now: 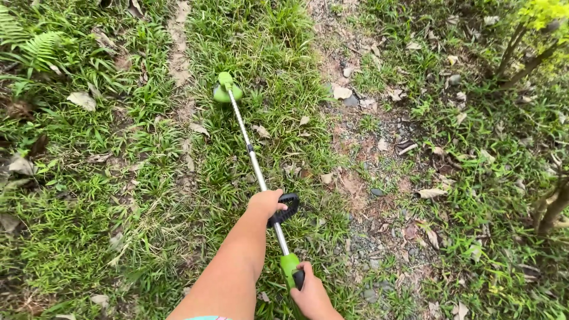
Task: Trimming grass along a dirt path using a battery-powered string trimmer.
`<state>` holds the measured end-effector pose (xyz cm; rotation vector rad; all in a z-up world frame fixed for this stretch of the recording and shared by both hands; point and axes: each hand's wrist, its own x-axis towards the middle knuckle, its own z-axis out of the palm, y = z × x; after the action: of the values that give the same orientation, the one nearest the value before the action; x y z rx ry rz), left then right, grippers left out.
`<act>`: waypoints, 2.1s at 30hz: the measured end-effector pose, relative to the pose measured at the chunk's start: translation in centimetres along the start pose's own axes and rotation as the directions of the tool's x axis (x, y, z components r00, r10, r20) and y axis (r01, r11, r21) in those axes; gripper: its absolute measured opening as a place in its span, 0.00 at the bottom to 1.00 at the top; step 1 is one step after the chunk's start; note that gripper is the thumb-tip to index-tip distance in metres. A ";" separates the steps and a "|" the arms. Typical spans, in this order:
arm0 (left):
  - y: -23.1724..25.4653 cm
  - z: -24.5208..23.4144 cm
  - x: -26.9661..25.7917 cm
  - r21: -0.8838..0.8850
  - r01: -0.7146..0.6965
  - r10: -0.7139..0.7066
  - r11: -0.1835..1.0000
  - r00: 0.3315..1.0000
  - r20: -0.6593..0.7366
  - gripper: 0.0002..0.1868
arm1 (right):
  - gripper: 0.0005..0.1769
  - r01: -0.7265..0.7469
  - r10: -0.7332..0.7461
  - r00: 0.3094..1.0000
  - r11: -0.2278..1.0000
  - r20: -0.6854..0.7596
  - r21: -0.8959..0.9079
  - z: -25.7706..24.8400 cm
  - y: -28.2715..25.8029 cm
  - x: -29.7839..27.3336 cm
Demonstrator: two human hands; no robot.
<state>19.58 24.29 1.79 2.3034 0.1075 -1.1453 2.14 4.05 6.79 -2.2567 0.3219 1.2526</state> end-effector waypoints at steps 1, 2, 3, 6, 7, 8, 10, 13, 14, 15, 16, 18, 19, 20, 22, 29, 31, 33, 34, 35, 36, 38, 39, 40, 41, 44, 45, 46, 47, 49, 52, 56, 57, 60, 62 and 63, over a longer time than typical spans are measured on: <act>0.1 -0.1 -0.1 0.004 0.000 0.000 1.000 1.000 0.007 0.14 | 0.26 -0.006 0.006 1.000 1.000 0.003 0.005 0.1 -0.1 -0.1; 0.4 -0.5 -0.1 0.011 0.006 -0.006 1.000 1.000 0.015 0.14 | 0.27 -0.008 0.009 1.000 1.000 -0.002 0.019 0.0 -0.3 0.0; 0.7 -0.8 -0.1 0.018 0.011 -0.012 1.000 1.000 0.023 0.14 | 0.27 -0.011 0.012 1.000 0.999 -0.007 0.032 -0.1 -0.5 0.0; 1.5 -0.6 0.8 0.050 -0.009 0.007 0.999 0.999 0.046 0.14 | 0.27 -0.032 0.032 0.999 0.998 -0.014 0.056 -0.3 0.1 0.0; 1.6 -0.2 1.5 0.058 -0.015 0.012 0.998 0.999 0.051 0.14 | 0.27 -0.037 0.038 0.999 0.997 -0.018 0.064 -0.4 0.6 0.1; 1.7 0.4 2.2 0.067 -0.040 0.036 0.997 0.998 0.053 0.14 | 0.28 -0.052 0.053 0.998 0.995 -0.017 0.081 -0.3 1.1 0.2; 2.2 1.6 3.4 0.083 -0.073 0.067 0.994 0.996 0.066 0.15 | 0.28 -0.076 0.079 0.997 0.991 -0.019 0.107 -0.3 2.0 0.0; 3.4 3.5 4.7 0.145 -0.143 0.133 0.979 0.988 0.073 0.17 | 0.27 -0.107 0.113 0.993 0.985 -0.039 0.137 -0.1 3.2 -0.7; 3.8 4.0 4.9 0.143 -0.157 0.145 0.977 0.985 0.093 0.17 | 0.27 -0.129 0.135 0.990 0.980 -0.027 0.148 0.0 3.5 -0.9; 4.3 4.5 5.2 0.140 -0.172 0.157 0.975 0.981 0.114 0.17 | 0.27 -0.152 0.157 0.988 0.975 -0.015 0.159 0.1 3.9 -1.1; 5.0 4.6 5.0 0.144 -0.180 0.163 0.973 0.979 0.120 0.17 | 0.27 -0.158 0.164 0.986 0.973 -0.018 0.167 0.0 4.0 -1.4; 6.3 5.1 4.5 0.164 -0.201 0.175 0.966 0.972 0.158 0.16 | 0.27 -0.211 0.220 0.975 0.956 -0.024 0.203 -0.1 4.3 -2.1; 6.8 5.6 4.6 0.169 -0.208 0.180 0.964 0.970 0.166 0.16 | 0.27 -0.218 0.228 0.973 0.953 -0.024 0.211 0.3 5.1 -2.0; 7.3 6.0 4.8 0.183 -0.222 0.191 0.958 0.966 0.172 0.17 | 0.27 -0.215 0.231 0.972 0.952 -0.050 0.220 0.6 5.9 -1.9; 8.4 6.6 4.9 0.198 -0.242 0.206 0.950 0.961 0.185 0.18 | 0.28 -0.217 0.240 0.968 0.948 -0.076 0.233 0.8 7.0 -2.0; 11.3 9.0 4.5 0.266 -0.309 0.263 0.913 0.945 0.194 0.18 | 0.29 -0.192 0.234 0.960 0.950 -0.155 0.247 1.8 10.9 -2.5; 12.1 9.0 3.3 0.287 -0.316 0.269 0.904 0.944 0.193 0.18 | 0.30 -0.175 0.222 0.957 0.955 -0.186 0.241 2.1 11.8 -2.6; 13.2 8.3 1.4 0.250 -0.238 0.182 0.938 0.957 0.228 0.17 | 0.29 -0.194 0.243 0.956 0.944 -0.164 0.266 1.8 12.2 -2.9; 13.3 8.7 1.6 0.252 -0.238 0.182 0.938 0.957 0.226 0.17 | 0.29 -0.192 0.241 0.956 0.944 -0.166 0.267 1.1 11.9 -3.3; 13.3 9.2 1.8 0.251 -0.260 0.210 0.933 0.955 0.208 0.17 | 0.28 -0.228 0.269 0.956 0.932 -0.117 0.282 0.5 11.6 -3.7; 13.2 9.9 1.8 0.247 -0.278 0.234 0.928 0.953 0.195 0.16 | 0.27 -0.268 0.298 0.952 0.918 -0.063 0.293 0.0 11.4 -4.4; 13.3 10.4 1.1 0.247 -0.259 0.217 0.934 0.958 0.187 0.16 | 0.28 -0.261 0.287 0.957 0.922 -0.051 0.286 0.2 12.0 -4.8; 13.4 10.7 0.7 0.245 -0.243 0.204 0.938 0.963 0.177 0.15 | 0.28 -0.253 0.275 0.960 0.926 -0.044 0.279 0.2 12.4 -5.0; 13.3 11.5 1.0 0.238 -0.235 0.199 0.942 0.966 0.165 0.15 | 0.28 -0.245 0.266 0.963 0.932 -0.044 0.267 0.3 13.4 -4.7; 13.1 12.3 1.3 0.248 -0.246 0.214 0.937 0.965 0.152 0.16 | 0.28 -0.225 0.244 0.969 0.942 -0.045 0.249 0.5 14.4 -4.5; 13.3 14.2 1.1 0.233 -0.230 0.209 0.945 0.972 0.112 0.16 | 0.28 -0.187 0.200 0.979 0.959 -0.043 0.213 0.1 16.9 -4.8; 13.4 14.7 0.8 0.214 -0.212 0.195 0.953 0.976 0.098 0.16 | 0.28 -0.177 0.189 0.981 0.962 -0.040 0.207 -0.2 17.5 -5.0; 13.6 15.2 0.6 0.207 -0.204 0.191 0.957 0.978 0.085 0.16 | 0.28 -0.167 0.178 0.983 0.967 -0.041 0.194 -0.9 18.0 -5.5; 13.9 15.6 0.4 0.188 -0.191 0.180 0.963 0.981 0.076 0.16 | 0.29 -0.165 0.175 0.984 0.967 -0.039 0.192 -1.5 18.4 -5.8; 14.2 16.9 -0.5 0.166 -0.176 0.165 0.970 0.984 0.073 0.16 | 0.29 -0.168 0.177 0.984 0.967 -0.031 0.189 -2.2 19.5 -6.9; 14.9 18.6 -2.9 0.083 -0.134 0.125 0.988 0.987 0.096 0.16 | 0.31 -0.192 0.195 0.981 0.970 -0.006 0.151 -2.7 21.5 -8.4; 15.0 19.9 -6.3 -0.047 -0.070 0.075 0.996 0.991 0.110 0.14 | 0.31 -0.080 0.079 0.995 0.997 -0.057 -0.015 -1.6 24.3 -8.9; 14.7 20.4 -6.6 -0.055 -0.068 0.074 0.996 0.990 0.118 0.15 | 0.31 -0.076 0.073 0.996 0.996 -0.058 -0.054 -1.2 25.2 -8.7; 13.6 21.7 -5.8 -0.030 -0.039 0.042 0.999 0.993 0.114 0.14 | 0.32 -0.082 0.082 0.997 0.997 -0.014 -0.013 -0.7 26.3 -8.2; 12.4 22.1 -5.9 -0.044 -0.034 0.038 0.998 0.996 0.086 0.15 | 0.33 -0.077 0.077 0.997 0.995 -0.012 -0.058 -0.3 26.2 -7.9; 11.8 22.2 -5.9 -0.052 -0.034 0.038 0.998 0.997 0.062 0.16 | 0.34 -0.075 0.074 0.997 0.992 -0.013 -0.098 -0.2 26.1 -7.6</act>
<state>3.70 3.91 0.84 2.2138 0.0705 -1.1817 -13.53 -18.05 4.44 -2.3533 0.3587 1.3231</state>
